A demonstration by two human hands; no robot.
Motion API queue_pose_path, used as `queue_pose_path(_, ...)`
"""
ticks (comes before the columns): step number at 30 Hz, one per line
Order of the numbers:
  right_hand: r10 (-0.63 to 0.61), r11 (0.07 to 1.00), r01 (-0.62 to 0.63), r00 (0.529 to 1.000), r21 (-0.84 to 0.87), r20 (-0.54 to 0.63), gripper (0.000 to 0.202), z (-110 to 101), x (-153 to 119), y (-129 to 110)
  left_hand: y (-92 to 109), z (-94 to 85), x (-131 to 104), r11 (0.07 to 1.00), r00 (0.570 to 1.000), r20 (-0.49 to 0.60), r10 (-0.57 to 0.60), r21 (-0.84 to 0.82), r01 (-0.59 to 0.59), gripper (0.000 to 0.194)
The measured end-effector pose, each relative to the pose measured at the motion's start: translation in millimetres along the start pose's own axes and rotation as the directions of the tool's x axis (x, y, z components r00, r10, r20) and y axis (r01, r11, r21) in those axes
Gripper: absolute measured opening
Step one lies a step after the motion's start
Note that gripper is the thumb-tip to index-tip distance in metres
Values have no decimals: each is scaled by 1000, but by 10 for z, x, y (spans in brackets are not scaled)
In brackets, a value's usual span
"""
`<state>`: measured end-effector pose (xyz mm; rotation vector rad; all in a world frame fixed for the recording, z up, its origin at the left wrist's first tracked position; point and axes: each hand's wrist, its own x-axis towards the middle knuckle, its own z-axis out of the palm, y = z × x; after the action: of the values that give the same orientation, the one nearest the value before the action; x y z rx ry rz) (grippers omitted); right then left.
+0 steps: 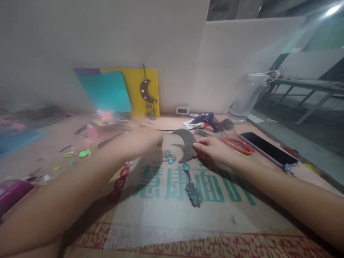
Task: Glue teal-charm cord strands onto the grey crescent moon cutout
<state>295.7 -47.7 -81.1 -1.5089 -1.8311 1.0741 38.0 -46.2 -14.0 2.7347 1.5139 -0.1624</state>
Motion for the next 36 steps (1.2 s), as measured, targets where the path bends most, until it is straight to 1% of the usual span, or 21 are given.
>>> queue_pose_path(2,21,999,-21,1000,-28,6,29,14,76,53,25,198,11,999,997,74,38,28,-40,20)
queue_pose_path(4,29,998,-30,999,-63,-14,30,6,101,58,44,374,11,997,996,70,52,47,-55,18)
queue_pose_path(6,23,995,-27,999,-98,-44,28,-10,96,35,47,495,6,996,997,24,70,54,-71,18)
queue_pose_path(9,-15,990,1,995,-139,-103,18,-31,63,17,19,557,-3,994,990,-92,106,25,-104,21)
queue_pose_path(11,-90,981,61,984,-183,-155,14,-38,42,43,-17,534,-11,993,976,-183,115,-14,-119,21)
queue_pose_path(12,-148,972,109,972,-209,-181,14,-39,33,63,-36,511,-18,991,967,-226,119,-28,-128,19)
queue_pose_path(15,-345,919,287,916,-269,-203,13,-30,-6,102,-62,413,-54,986,938,-317,138,-49,-162,14)
queue_pose_path(17,-430,881,375,889,-287,-158,13,-13,-60,75,-39,327,-93,985,925,-358,127,-63,-159,11)
queue_pose_path(19,-470,852,428,879,-303,-82,17,11,-136,11,10,232,-136,982,909,-399,122,-87,-170,8)
queue_pose_path(20,-484,841,452,874,-298,-39,20,26,-177,-24,38,186,-155,976,892,-431,136,-95,-195,10)
queue_pose_path(22,-513,825,505,858,-253,37,29,59,-250,-78,90,108,-186,960,845,-508,170,-109,-259,15)
queue_pose_path(24,-536,819,542,840,-190,86,39,89,-302,-103,132,58,-208,942,788,-586,187,-119,-312,21)
queue_pose_path(26,-534,822,547,837,-161,117,48,111,-336,-118,174,33,-227,929,749,-635,187,-133,-345,22)
queue_pose_path(28,-505,834,525,850,-168,149,54,119,-365,-147,232,19,-247,916,724,-664,187,-150,-373,22)
queue_pose_path(31,-447,866,477,873,-149,195,57,115,-412,-216,353,-17,-263,892,685,-705,187,-171,-419,20)
queue_pose_path(33,-407,895,437,881,-86,240,46,105,-444,-239,434,-55,-254,883,670,-719,186,-177,-435,19)
queue_pose_path(35,-379,918,397,882,-8,280,28,90,-472,-217,487,-92,-223,879,674,-715,186,-185,-439,19)
queue_pose_path(36,-365,928,370,884,40,292,23,81,-485,-187,499,-104,-199,876,675,-713,186,-191,-444,19)
